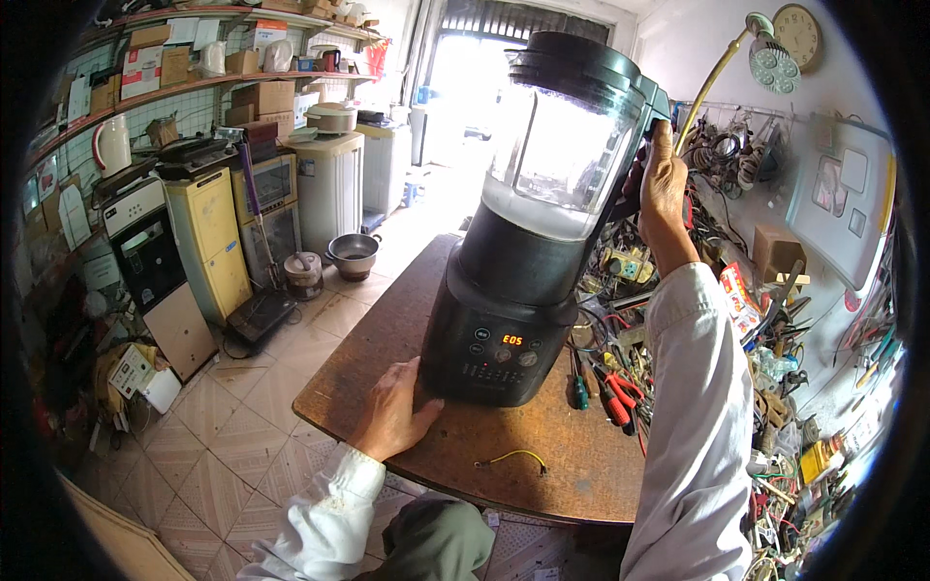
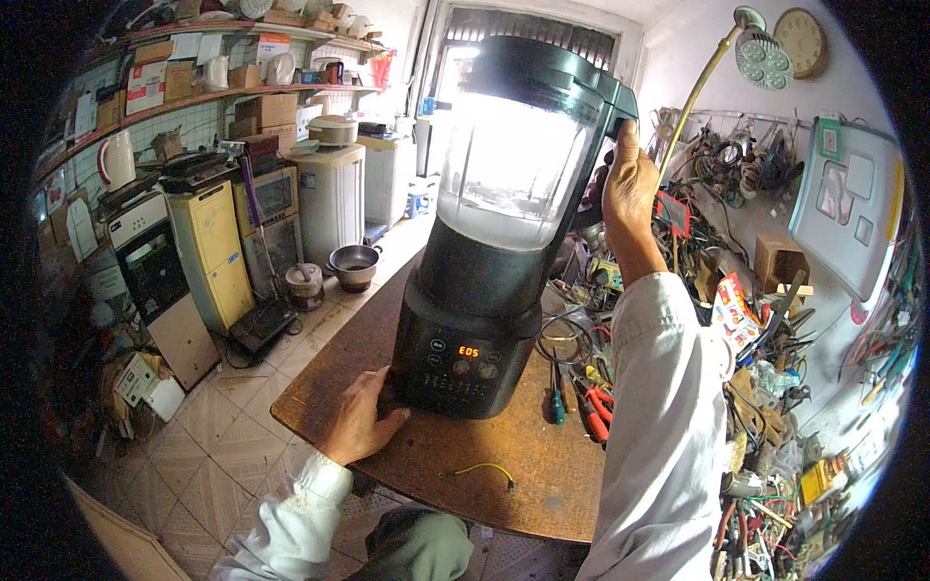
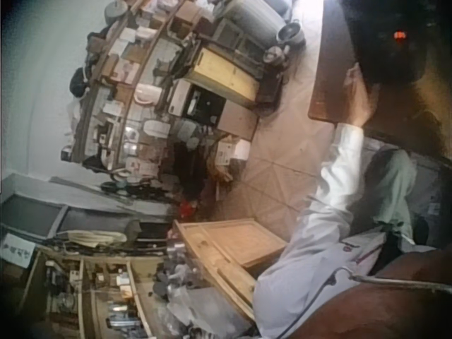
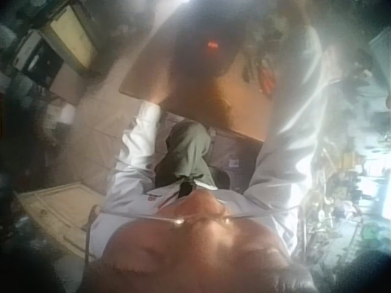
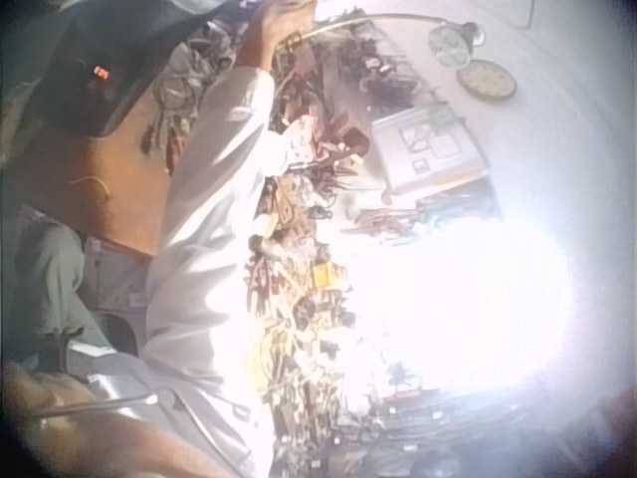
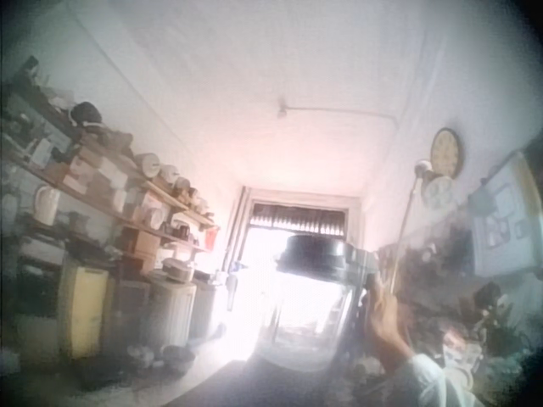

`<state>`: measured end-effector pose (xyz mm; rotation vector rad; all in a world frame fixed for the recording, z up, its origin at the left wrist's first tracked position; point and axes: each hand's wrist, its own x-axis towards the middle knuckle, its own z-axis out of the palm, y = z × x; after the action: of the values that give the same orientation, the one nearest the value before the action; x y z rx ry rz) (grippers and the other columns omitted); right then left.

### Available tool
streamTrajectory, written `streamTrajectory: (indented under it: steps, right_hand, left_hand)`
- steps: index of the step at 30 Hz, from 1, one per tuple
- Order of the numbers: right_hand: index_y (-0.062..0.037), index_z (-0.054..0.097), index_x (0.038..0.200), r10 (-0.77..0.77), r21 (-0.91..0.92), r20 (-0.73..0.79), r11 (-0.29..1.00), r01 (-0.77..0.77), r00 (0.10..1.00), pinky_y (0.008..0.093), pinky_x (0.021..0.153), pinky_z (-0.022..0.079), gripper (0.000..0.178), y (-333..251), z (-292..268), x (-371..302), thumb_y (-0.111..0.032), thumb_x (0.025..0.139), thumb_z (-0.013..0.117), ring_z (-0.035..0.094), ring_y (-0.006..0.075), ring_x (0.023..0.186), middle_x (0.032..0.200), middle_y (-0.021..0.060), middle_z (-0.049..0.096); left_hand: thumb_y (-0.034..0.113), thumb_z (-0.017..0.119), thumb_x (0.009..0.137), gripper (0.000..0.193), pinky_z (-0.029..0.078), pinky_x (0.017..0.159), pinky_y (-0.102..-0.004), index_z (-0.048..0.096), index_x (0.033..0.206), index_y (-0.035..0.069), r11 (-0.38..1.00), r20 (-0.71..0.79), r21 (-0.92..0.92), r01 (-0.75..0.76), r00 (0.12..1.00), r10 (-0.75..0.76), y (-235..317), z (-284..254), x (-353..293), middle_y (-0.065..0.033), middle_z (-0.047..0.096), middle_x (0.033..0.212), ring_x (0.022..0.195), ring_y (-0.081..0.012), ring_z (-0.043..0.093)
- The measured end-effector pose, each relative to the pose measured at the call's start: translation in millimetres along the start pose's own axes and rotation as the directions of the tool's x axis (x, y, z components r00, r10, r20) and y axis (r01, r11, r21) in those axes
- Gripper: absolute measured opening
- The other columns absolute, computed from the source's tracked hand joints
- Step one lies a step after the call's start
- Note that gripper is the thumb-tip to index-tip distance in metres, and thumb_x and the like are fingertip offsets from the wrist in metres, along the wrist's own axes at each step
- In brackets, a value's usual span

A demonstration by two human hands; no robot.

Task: The person uses a screwdriver to adjust the top of a black blender base, then presses buttons on the control panel. They attach the clear pitcher, run the blender briefly, and then disassemble it to inspect the blade assembly before reassembling it.

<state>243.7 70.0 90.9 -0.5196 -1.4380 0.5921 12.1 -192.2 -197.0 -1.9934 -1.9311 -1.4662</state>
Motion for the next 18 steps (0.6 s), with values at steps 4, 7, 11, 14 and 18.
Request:
streamTrajectory:
  steps: [4, 7, 11, 14, 18]
  right_hand:
    - [-0.0062, 0.055, 0.078, 0.016, 0.042, -0.011, 0.999, -0.016, 1.0, 0.0294, 0.045, 0.04, 0.07, -13.1, 9.7, -12.3, -0.073, 0.098, 0.048, 0.047, 0.011, 0.048, 0.06, -0.0001, 0.047]
    - [-0.006, 0.055, 0.078, 0.015, 0.051, 0.022, 0.999, -0.016, 1.0, 0.0299, 0.044, 0.04, 0.07, -12.9, 8.5, -8.5, -0.073, 0.098, 0.049, 0.047, 0.0115, 0.047, 0.06, 0.0002, 0.047]
    - [-0.0053, 0.055, 0.08, -0.004, 0.017, -0.04, 1.0, 0.005, 0.999, 0.0304, 0.043, 0.041, 0.07, -10.3, 7.5, -4.8, -0.072, 0.098, 0.048, 0.047, 0.0118, 0.047, 0.061, 0.0004, 0.046]
    - [-0.0039, 0.057, 0.082, 0.024, 0.013, -0.011, 1.0, -0.024, 1.0, 0.0321, 0.047, 0.042, 0.071, -8.9, 9.7, -5.6, -0.072, 0.099, 0.047, 0.049, 0.0126, 0.049, 0.063, 0.0009, 0.047]
    - [-0.001, 0.061, 0.087, -0.026, -0.127, -0.048, 0.992, 0.02, 0.999, 0.0325, 0.048, 0.041, 0.073, 16.7, -5.8, 13.8, -0.072, 0.098, 0.048, 0.047, 0.0115, 0.052, 0.066, 0.0005, 0.048]
  left_hand:
    - [0.025, 0.08, 0.086, 0.065, 0.05, 0.098, -0.0491, 0.053, 0.133, -0.01, 0.997, 0.001, -0.014, 0.074, 0.997, -0.074, 5.6, -2.0, 2.2, -0.0306, 0.063, 0.12, 0.112, -0.0465, 0.062]
    - [0.029, 0.08, 0.087, 0.066, 0.05, 0.098, -0.0492, 0.054, 0.133, -0.01, 0.996, -0.005, 0.016, 0.085, 0.996, -0.085, 3.7, -1.3, 1.5, -0.0306, 0.063, 0.121, 0.112, -0.0465, 0.062]
    - [0.03, 0.078, 0.088, 0.067, 0.049, 0.1, -0.0488, 0.053, 0.134, -0.011, 0.998, 0.019, 0.026, 0.06, 0.998, -0.061, 4.5, -1.0, 4.4, -0.031, 0.062, 0.124, 0.115, -0.0466, 0.061]
    - [0.03, 0.078, 0.088, 0.067, 0.049, 0.101, -0.0486, 0.052, 0.134, -0.012, 0.996, 0.003, 0.04, 0.077, 0.997, -0.077, 1.1, -0.2, 1.4, -0.0315, 0.062, 0.125, 0.117, -0.0468, 0.061]
    - [0.028, 0.078, 0.088, 0.067, 0.049, 0.101, -0.0485, 0.052, 0.134, -0.013, 0.997, 0.025, 0.024, 0.078, 0.997, -0.078, 2.6, 0.8, 2.7, -0.032, 0.061, 0.125, 0.117, -0.0468, 0.061]
